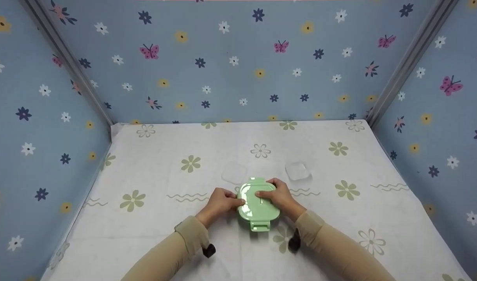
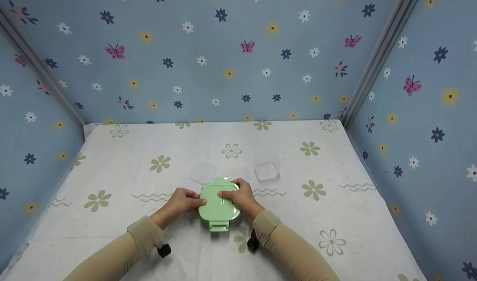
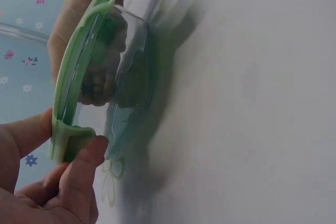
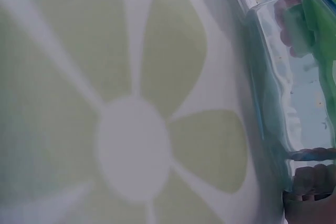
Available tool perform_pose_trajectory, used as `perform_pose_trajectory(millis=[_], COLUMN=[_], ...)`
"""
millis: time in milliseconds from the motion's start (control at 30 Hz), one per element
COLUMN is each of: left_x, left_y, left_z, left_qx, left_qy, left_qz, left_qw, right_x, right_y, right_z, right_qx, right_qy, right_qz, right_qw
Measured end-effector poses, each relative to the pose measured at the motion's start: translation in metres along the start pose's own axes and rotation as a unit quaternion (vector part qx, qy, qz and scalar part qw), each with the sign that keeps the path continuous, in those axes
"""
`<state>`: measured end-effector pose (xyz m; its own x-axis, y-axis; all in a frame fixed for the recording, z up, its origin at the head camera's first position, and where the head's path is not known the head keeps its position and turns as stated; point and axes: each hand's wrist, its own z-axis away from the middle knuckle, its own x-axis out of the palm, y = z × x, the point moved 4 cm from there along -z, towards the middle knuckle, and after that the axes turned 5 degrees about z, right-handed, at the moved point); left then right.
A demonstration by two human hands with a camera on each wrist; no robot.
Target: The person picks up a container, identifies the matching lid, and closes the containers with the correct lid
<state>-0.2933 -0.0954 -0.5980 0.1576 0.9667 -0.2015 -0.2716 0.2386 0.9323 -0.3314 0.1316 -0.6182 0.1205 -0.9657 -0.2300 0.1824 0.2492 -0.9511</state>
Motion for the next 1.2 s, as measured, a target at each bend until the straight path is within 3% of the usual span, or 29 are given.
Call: perform_pose_trajectory(millis=[333,467,633,867,1200], left_x=[-0.001,0.001,0.003,0.004,0.0], left_y=[-0.004,-0.006,-0.01,-0.012,-0.009], left_z=[-0.003,-0.003,0.0,0.007,0.012], left_qx=[-0.029,-0.032,-0.048,-0.056,-0.07], left_qy=[-0.014,-0.022,-0.049,-0.084,-0.094], left_qz=[0.034,0.036,0.067,0.096,0.099], left_qw=[0.9989,0.9986,0.9953,0.9902,0.9881], right_x=[-0.002,-0.003,-0.006,-0.015,-0.032], right_y=[0.004,0.004,0.003,0.0,-0.008], right_z=[-0.003,0.0,0.004,0.011,0.022], right_qx=[0.001,-0.001,-0.018,-0.028,-0.031], right_qy=[-0.002,0.007,0.013,-0.001,0.011], right_qz=[-0.017,-0.001,0.039,0.036,0.128], right_qw=[0.9999,1.0,0.999,0.9989,0.9913])
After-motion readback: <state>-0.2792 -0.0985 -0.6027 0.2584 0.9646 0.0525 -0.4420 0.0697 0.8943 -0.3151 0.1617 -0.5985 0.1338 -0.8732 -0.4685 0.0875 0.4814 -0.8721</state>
